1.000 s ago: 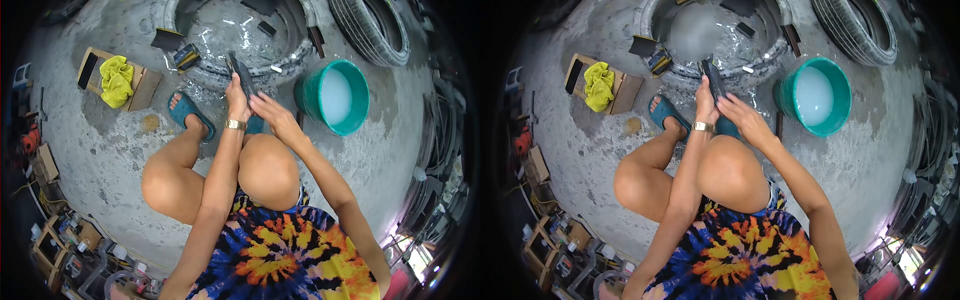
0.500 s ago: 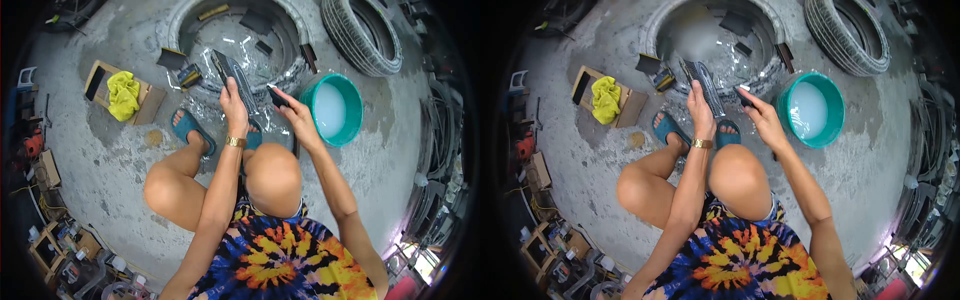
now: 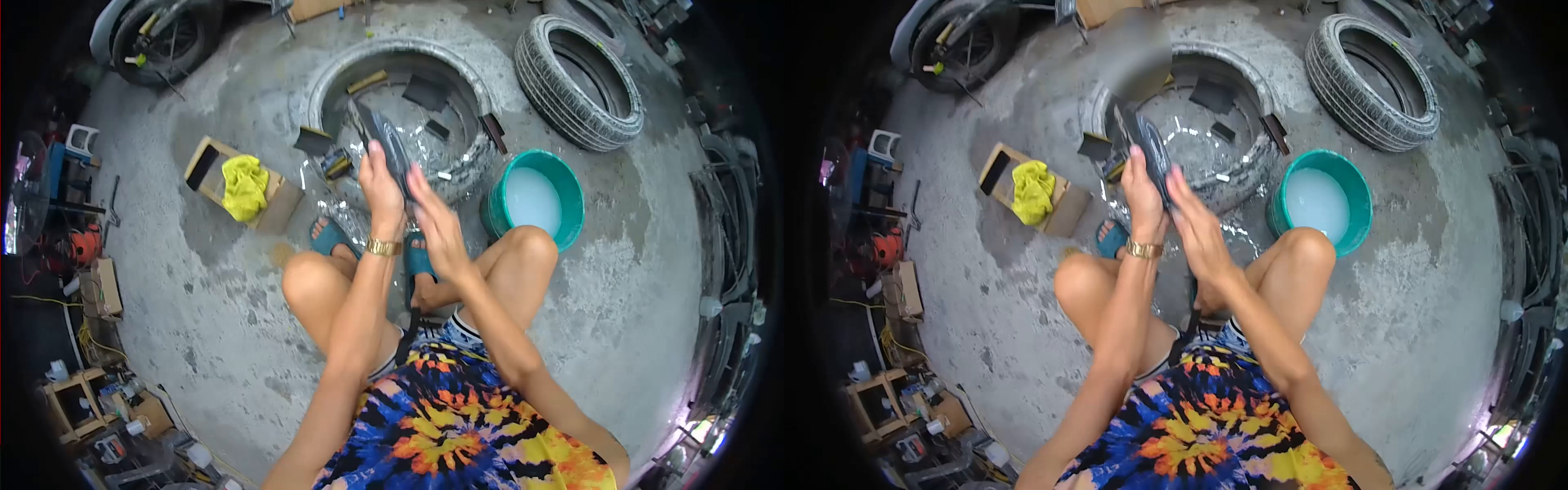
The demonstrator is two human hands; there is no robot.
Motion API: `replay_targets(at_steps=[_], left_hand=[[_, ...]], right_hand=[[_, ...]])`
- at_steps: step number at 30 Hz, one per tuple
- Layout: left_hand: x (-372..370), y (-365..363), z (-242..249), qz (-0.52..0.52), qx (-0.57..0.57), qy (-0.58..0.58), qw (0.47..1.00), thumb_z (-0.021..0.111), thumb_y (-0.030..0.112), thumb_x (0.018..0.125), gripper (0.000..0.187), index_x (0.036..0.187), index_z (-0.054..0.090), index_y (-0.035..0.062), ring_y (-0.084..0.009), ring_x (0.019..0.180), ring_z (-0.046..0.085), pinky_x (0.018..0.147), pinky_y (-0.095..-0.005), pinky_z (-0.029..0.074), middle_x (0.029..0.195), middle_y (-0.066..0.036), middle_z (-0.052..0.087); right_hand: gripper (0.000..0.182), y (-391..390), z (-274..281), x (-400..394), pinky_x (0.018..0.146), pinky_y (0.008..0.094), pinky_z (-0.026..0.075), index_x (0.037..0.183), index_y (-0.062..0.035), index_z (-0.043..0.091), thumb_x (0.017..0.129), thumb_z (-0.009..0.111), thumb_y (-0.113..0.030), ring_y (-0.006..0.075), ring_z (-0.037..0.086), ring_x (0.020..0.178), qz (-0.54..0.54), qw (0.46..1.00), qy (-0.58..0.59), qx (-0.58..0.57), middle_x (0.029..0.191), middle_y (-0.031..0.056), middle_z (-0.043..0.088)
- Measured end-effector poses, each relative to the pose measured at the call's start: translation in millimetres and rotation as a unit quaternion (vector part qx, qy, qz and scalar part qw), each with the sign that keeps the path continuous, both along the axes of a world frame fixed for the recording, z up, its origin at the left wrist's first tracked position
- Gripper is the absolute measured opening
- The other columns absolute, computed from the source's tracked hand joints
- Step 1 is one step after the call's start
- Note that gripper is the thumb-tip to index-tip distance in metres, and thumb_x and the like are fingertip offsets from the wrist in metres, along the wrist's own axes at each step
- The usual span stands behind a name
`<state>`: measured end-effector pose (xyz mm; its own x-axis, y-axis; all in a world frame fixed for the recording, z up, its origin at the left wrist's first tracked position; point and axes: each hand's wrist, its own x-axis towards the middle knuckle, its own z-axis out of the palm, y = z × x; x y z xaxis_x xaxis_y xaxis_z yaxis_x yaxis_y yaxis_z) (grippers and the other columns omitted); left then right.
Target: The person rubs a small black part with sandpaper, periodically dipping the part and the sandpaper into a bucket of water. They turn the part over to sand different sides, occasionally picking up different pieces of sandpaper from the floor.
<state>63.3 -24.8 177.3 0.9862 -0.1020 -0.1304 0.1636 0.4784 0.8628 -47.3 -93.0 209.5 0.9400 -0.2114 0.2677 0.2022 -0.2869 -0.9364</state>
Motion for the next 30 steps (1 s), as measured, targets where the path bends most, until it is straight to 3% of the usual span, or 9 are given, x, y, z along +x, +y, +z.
replay_targets(at_steps=[9,13,18,20,23,25,27,28,30], left_hand=[[-3.9,8.1,13.2,-0.015,-0.056,0.012,0.998,0.044,0.041,0.101,0.038,0.099,0.059,0.0057,-0.0107,0.075,0.056,0.067,-0.0260,0.048,0.088,-0.003,0.061],[-23.7,-2.2,7.4,-0.059,-0.051,-0.005,0.997,0.043,0.041,0.101,0.039,0.104,0.059,0.0051,-0.0122,0.084,0.056,0.076,-0.0275,0.047,0.095,-0.003,0.061],[-6.7,7.1,18.9,-0.032,-0.069,0.047,0.996,0.047,0.046,0.098,0.039,0.104,0.059,0.0085,-0.0091,0.069,0.057,0.061,-0.0258,0.047,0.083,0.000,0.061],[-4.1,12.9,14.9,-0.064,-0.086,0.064,0.992,0.050,0.052,0.094,0.042,0.098,0.057,0.0115,-0.0106,0.053,0.056,0.044,-0.0257,0.045,0.073,0.000,0.059],[-2.2,19.7,7.0,-0.069,-0.088,0.056,0.992,0.051,0.055,0.093,0.042,0.094,0.056,0.0132,-0.0111,0.048,0.054,0.039,-0.0252,0.043,0.069,0.000,0.057],[-5.1,20.3,11.3,-0.071,-0.095,0.036,0.992,0.049,0.050,0.096,0.042,0.108,0.056,0.0097,-0.0099,0.052,0.055,0.040,-0.0238,0.043,0.076,0.000,0.058],[-11.2,14.9,24.8,-0.034,-0.045,-0.048,0.997,0.047,0.040,0.099,0.045,0.128,0.048,0.0059,-0.0091,0.066,0.060,0.052,-0.0236,0.049,0.092,-0.003,0.061],[-15.6,14.2,31.9,-0.045,-0.070,-0.050,0.995,0.047,0.030,0.100,0.050,0.141,0.034,0.0039,-0.0099,0.087,0.061,0.071,-0.0259,0.053,0.111,-0.006,0.059],[-22.2,13.5,29.2,-0.070,-0.071,-0.047,0.994,0.047,0.029,0.100,0.050,0.141,0.035,0.0039,-0.0111,0.093,0.060,0.078,-0.0275,0.051,0.115,-0.006,0.059]], right_hand=[[0.045,17.5,-1.8,-26.6,0.114,0.0382,0.024,0.136,0.0041,0.044,0.093,0.042,-0.007,0.0381,0.030,0.138,-0.002,0.999,-0.043,-0.023,0.149,0.0236,0.031],[0.046,-7.0,0.1,17.5,0.114,0.0428,0.023,0.137,0.0036,0.042,0.091,0.041,-0.003,0.0369,0.027,0.140,-0.015,0.998,-0.049,-0.036,0.148,0.0238,0.033],[0.045,16.0,-8.8,-67.3,0.115,0.0423,0.021,0.137,0.0016,0.044,0.093,0.042,-0.005,0.0334,0.024,0.142,0.031,0.997,-0.036,-0.060,0.150,0.0207,0.031],[0.045,6.9,-29.0,-92.7,0.116,0.0405,0.020,0.139,0.0011,0.042,0.094,0.041,-0.005,0.0316,0.023,0.143,0.039,0.996,0.071,0.047,0.152,0.0175,0.029],[0.047,-7.3,-15.1,-96.8,0.116,0.0398,0.019,0.142,0.0004,0.037,0.096,0.041,-0.007,0.0277,0.022,0.143,-0.087,0.926,0.089,0.357,0.154,0.0151,0.026],[0.049,-9.1,-7.4,-87.3,0.116,0.0386,0.017,0.144,0.0001,0.034,0.095,0.041,-0.005,0.0274,0.022,0.143,-0.093,0.942,0.057,0.319,0.154,0.0151,0.025],[0.052,1.3,0.0,-73.6,0.117,0.0375,0.015,0.145,0.0001,0.032,0.094,0.040,-0.003,0.0269,0.022,0.143,-0.065,0.992,0.000,0.108,0.155,0.0152,0.024],[0.053,11.2,-4.4,-64.6,0.117,0.0369,0.014,0.145,0.0002,0.032,0.092,0.039,-0.002,0.0275,0.021,0.144,-0.033,0.997,-0.017,0.069,0.154,0.0167,0.025],[0.050,15.5,5.7,-27.5,0.116,0.0387,0.019,0.142,0.0031,0.036,0.092,0.042,-0.003,0.0323,0.024,0.142,-0.015,0.998,-0.039,0.039,0.152,0.0210,0.028]])
